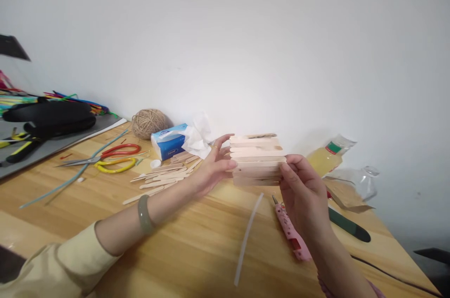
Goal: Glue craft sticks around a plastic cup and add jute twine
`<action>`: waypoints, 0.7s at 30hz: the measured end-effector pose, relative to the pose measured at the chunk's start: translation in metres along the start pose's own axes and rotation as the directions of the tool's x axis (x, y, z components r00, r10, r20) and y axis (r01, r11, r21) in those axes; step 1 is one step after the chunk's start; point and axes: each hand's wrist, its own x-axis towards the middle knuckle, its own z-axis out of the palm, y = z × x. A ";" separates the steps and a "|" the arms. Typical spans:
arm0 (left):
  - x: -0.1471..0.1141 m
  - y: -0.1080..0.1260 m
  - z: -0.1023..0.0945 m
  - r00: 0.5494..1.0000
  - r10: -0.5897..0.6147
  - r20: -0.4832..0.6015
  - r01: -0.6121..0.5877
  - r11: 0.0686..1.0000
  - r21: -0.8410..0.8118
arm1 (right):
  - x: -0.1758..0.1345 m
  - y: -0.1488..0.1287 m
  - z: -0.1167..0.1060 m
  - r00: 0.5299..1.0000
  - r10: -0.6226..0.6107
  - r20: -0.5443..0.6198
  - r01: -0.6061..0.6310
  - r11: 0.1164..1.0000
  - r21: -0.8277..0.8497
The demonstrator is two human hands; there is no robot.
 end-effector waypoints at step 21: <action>0.001 -0.002 0.002 0.999 0.046 -0.004 -0.046 0.996 0.073 | -0.003 0.006 -0.006 0.995 0.025 0.100 -0.011 0.991 -0.132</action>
